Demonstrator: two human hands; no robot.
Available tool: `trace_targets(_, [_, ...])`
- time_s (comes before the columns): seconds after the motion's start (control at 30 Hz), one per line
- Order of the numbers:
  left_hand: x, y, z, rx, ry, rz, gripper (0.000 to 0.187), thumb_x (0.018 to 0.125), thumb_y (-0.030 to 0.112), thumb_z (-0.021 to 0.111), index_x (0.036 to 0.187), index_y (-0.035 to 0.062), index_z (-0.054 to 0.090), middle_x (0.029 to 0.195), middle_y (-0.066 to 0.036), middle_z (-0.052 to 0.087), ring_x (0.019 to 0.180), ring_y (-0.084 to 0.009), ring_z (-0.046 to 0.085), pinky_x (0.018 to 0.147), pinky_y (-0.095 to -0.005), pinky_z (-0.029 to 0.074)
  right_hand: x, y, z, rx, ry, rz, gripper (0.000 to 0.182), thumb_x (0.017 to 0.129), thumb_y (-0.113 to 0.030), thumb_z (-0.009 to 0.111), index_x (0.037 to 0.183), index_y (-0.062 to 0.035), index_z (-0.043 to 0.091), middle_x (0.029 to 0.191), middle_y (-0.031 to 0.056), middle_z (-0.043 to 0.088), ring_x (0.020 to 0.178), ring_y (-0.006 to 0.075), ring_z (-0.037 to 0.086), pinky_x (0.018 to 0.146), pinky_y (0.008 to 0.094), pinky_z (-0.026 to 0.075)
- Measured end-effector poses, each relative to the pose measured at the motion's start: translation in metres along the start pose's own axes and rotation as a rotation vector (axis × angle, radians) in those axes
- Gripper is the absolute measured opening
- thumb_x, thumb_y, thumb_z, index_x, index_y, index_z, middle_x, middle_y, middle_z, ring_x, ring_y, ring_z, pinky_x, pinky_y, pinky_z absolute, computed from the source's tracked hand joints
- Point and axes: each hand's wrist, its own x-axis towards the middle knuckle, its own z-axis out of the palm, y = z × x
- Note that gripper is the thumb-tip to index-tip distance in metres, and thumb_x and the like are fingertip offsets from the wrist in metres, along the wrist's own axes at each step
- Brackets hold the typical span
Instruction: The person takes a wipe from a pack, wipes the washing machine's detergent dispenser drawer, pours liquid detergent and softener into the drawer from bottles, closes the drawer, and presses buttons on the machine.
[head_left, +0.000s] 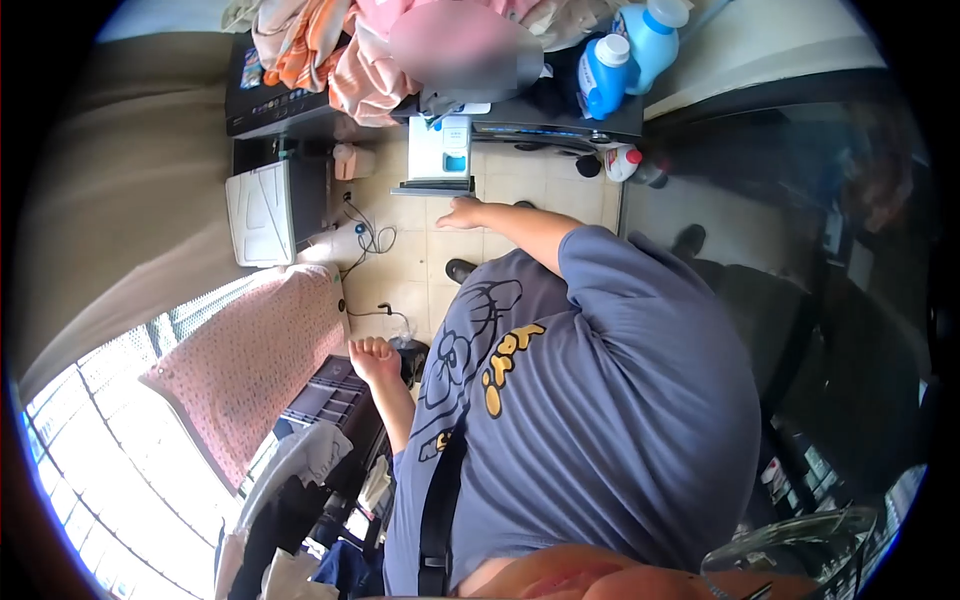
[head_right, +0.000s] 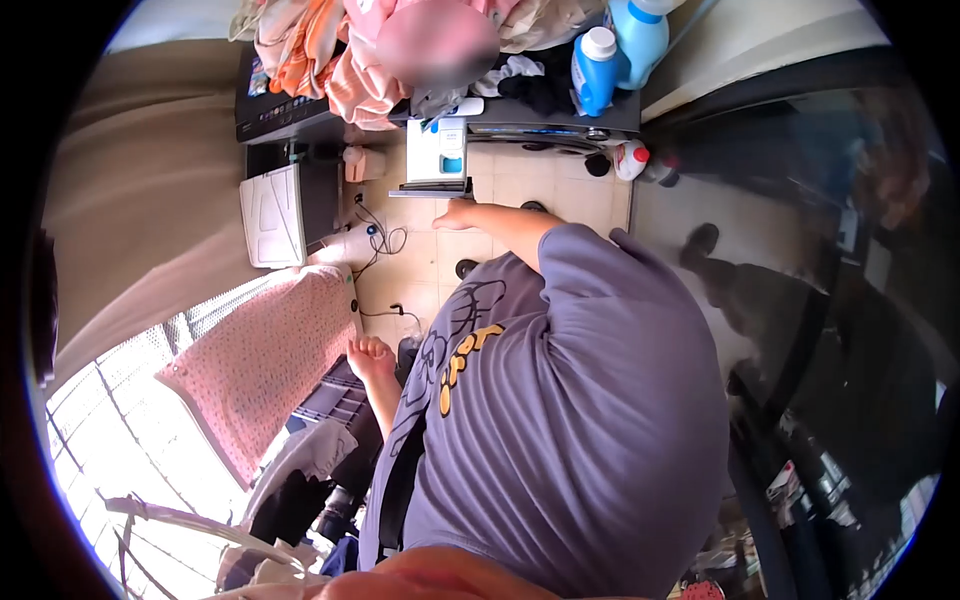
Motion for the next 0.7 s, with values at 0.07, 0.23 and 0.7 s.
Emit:
trace_targets(0.07, [0.002,-0.001,-0.009,-0.006,0.004,-0.022,0.048,0.108,0.042,0.039,0.066,0.0194,0.032,0.056,0.005,0.021,0.045,-0.0107,0.018,0.038,-0.0278,0.016,0.006,0.000,-0.014,-0.070,0.077,-0.014,0.099,0.077,-0.054,0.076,0.145,0.0102,0.041,0.148,0.0352,0.045,0.137,0.0449,0.047,0.112,0.0428,0.042])
trace_targets(0.23, [-0.004,0.002,-0.003,0.073,-0.078,-0.040,0.046,0.107,0.043,0.044,0.069,0.0188,0.036,0.057,0.005,0.024,0.046,-0.0104,0.022,0.038,-0.0273,0.019,0.036,0.007,-0.063,-0.164,0.411,-0.090,0.095,0.080,-0.046,0.076,0.145,0.0098,0.035,0.142,0.0348,0.049,0.132,0.0442,0.051,0.109,0.0443,0.046])
trace_targets(0.7, [-0.007,-0.016,0.058,0.158,-0.176,-0.091,0.048,0.106,0.042,0.049,0.068,0.0180,0.034,0.059,0.004,0.025,0.047,-0.0118,0.022,0.039,-0.0285,0.020,-0.025,0.131,-0.074,0.209,0.736,0.147,0.054,0.088,-0.047,0.070,0.120,-0.0033,0.066,0.113,0.0177,0.072,0.108,0.0339,0.069,0.093,0.0430,0.054])
